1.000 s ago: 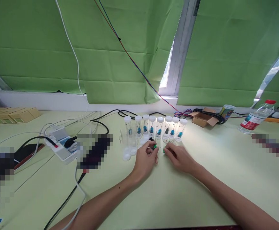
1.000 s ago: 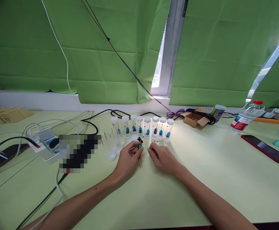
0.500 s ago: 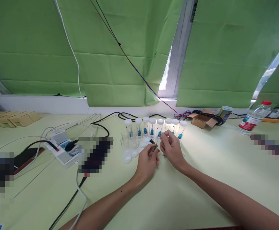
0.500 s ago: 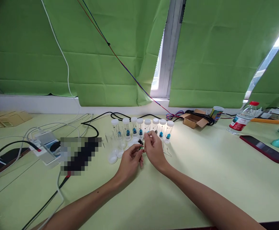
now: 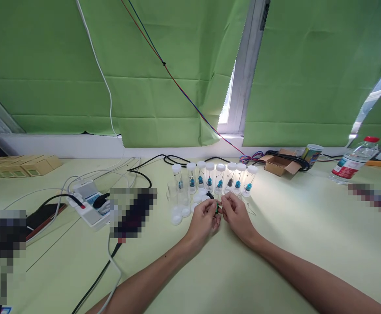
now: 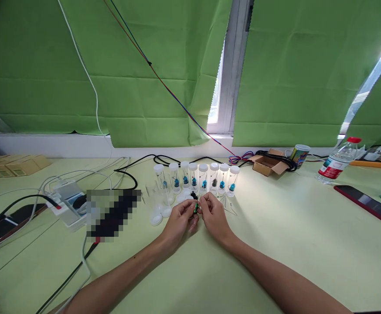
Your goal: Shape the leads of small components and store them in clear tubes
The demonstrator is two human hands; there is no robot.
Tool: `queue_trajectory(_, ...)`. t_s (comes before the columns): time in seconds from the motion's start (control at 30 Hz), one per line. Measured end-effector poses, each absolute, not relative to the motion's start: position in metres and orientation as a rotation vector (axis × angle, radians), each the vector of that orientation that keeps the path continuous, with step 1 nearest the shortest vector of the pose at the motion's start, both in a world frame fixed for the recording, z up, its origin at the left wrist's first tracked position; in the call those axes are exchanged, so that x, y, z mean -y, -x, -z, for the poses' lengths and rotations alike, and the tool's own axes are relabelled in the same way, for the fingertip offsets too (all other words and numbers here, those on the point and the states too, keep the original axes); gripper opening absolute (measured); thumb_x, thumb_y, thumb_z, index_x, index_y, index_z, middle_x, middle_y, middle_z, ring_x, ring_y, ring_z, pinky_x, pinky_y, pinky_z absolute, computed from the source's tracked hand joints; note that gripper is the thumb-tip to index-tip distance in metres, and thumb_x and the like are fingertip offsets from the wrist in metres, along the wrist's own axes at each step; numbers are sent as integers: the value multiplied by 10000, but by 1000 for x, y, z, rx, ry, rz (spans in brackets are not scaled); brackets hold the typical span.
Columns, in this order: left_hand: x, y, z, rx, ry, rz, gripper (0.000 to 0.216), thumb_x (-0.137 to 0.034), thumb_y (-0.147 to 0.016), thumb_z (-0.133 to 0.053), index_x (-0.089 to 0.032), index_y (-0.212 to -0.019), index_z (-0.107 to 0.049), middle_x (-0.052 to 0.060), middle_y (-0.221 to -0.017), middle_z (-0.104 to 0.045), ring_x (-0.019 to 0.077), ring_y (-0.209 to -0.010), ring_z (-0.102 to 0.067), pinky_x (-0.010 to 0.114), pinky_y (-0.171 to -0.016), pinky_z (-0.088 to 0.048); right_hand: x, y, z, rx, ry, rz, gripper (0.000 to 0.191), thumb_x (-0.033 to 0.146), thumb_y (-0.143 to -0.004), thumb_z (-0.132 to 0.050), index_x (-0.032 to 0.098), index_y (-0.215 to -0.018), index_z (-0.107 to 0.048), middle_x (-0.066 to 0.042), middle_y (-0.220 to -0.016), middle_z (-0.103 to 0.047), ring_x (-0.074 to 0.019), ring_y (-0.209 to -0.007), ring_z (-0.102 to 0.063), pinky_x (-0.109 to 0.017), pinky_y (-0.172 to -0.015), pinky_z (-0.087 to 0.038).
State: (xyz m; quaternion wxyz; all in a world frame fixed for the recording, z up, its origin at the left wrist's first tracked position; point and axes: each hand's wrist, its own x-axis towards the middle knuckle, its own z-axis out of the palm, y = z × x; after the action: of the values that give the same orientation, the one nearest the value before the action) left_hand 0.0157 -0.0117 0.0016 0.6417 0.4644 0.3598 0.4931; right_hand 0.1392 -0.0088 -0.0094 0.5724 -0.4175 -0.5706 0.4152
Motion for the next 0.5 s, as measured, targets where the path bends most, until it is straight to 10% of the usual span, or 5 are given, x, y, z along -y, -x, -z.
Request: queue_trajectory(0.5,11,-14,3,-818,-1050,-1090,358,-492,-779,-642,-146,-792,-550,-4,-712,-533,42,-421,-443,195,-384,-311,5,-147,7,1637,1159,-848,306,419,-935,-435,216,-707,-434,36,-593,-483,-113,-484,-372,-247,-460,-311)
